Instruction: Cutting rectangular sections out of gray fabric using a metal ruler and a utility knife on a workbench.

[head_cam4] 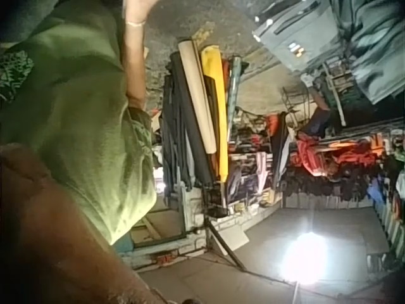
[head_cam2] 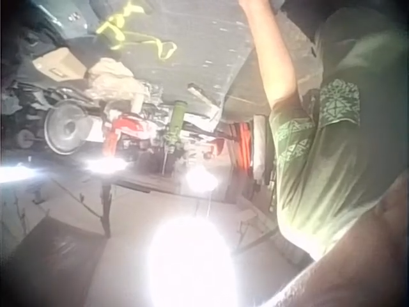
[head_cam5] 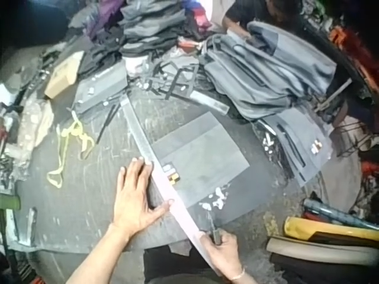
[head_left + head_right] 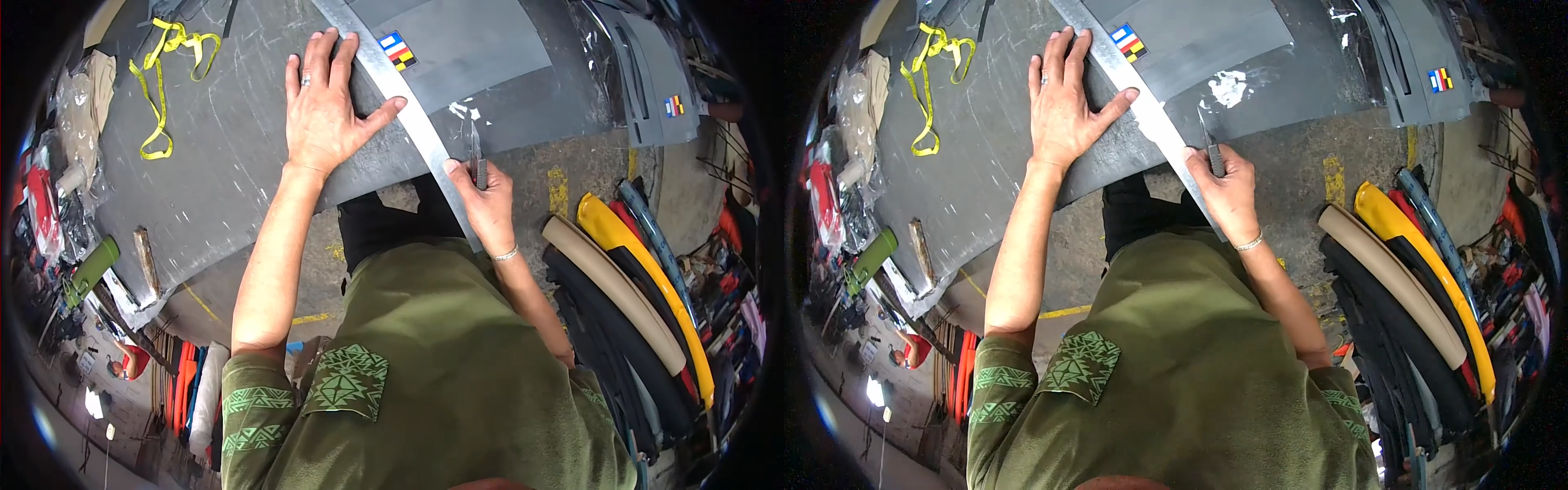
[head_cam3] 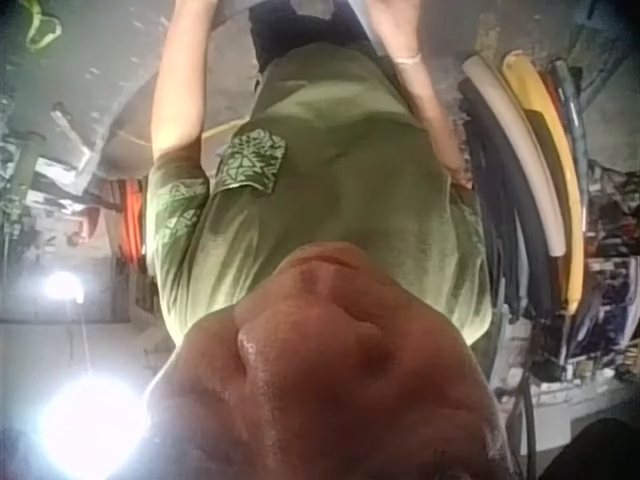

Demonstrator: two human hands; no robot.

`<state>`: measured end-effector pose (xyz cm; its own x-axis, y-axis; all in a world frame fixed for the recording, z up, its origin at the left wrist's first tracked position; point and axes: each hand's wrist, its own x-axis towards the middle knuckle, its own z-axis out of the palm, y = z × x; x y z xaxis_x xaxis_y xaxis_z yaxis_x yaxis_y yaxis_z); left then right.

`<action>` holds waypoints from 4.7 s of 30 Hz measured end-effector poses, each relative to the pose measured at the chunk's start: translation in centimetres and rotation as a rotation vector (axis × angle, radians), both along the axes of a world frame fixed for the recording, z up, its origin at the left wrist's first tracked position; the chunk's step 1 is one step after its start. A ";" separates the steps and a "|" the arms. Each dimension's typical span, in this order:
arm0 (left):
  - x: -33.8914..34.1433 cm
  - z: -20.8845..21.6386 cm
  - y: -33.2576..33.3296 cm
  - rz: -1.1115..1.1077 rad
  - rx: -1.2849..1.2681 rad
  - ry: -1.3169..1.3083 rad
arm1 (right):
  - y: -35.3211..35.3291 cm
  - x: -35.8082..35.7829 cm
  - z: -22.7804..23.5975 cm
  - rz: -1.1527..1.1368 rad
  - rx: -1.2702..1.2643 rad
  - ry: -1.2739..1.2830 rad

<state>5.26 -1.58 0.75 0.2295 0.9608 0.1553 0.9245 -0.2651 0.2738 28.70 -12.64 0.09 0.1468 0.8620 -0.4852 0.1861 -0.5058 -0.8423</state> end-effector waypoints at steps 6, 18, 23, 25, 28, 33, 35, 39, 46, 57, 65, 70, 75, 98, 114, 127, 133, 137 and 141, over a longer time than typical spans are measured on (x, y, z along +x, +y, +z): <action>-0.2 0.2 0.0 -0.005 -0.014 -0.029 | 0.1 -0.1 0.2 0.011 -0.018 -0.023; 1.2 3.2 0.8 -0.036 -0.255 -0.063 | 0.1 -0.1 -0.2 0.028 -0.010 -0.078; 0.9 2.7 0.9 -0.223 -0.170 -0.418 | 0.3 -0.3 0.4 0.023 -0.012 -0.066; 1.6 4.4 1.4 -0.044 -0.334 -0.002 | 0.1 -0.3 0.4 0.019 -0.007 -0.055; 3.0 6.2 2.2 -0.003 -0.508 0.090 | 0.1 -0.2 -0.1 0.030 -0.006 -0.090; 4.3 8.2 2.4 0.004 -0.581 0.200 | -0.2 0.0 -0.7 0.031 0.029 -0.101; 4.0 7.4 2.6 0.009 -0.579 0.195 | 0.0 -0.1 -0.3 0.035 0.014 -0.098; 4.7 8.3 2.7 0.034 -0.591 0.182 | 0.1 0.2 -0.1 0.064 -0.028 -0.134; 4.6 7.8 2.3 0.057 -0.580 0.203 | 0.4 3.5 3.0 0.184 0.228 -0.349; 4.8 7.4 2.4 0.033 -0.573 0.235 | 2.6 0.1 5.6 0.535 0.354 -0.413; 3.3 5.6 1.7 0.031 -0.490 0.159 | 3.3 -0.4 5.1 0.544 0.394 -0.395; 4.3 7.2 2.1 0.040 -0.553 0.217 | 3.3 -0.4 5.2 0.546 0.373 -0.405; 4.3 7.6 2.1 0.047 -0.570 0.235 | 3.4 -0.5 5.5 0.566 0.348 -0.418; 3.8 6.2 1.9 0.043 -0.531 0.187 | 4.4 -0.8 7.3 0.651 0.275 -0.500; 1.8 2.2 0.9 -0.013 -0.242 0.059 | 5.0 -0.9 8.1 0.731 0.318 -0.577; 4.0 6.7 1.7 0.047 -0.528 0.176 | 4.4 -0.5 7.7 0.699 0.211 -0.501; 4.1 6.8 2.1 0.063 -0.561 0.211 | 5.3 1.6 6.9 0.714 0.436 -0.414; 3.9 6.6 1.7 0.062 -0.573 0.206 | 6.6 2.7 11.5 0.350 0.021 0.290; 2.8 4.4 1.5 0.069 -0.497 0.140 | 10.3 6.6 9.9 0.639 0.185 1.147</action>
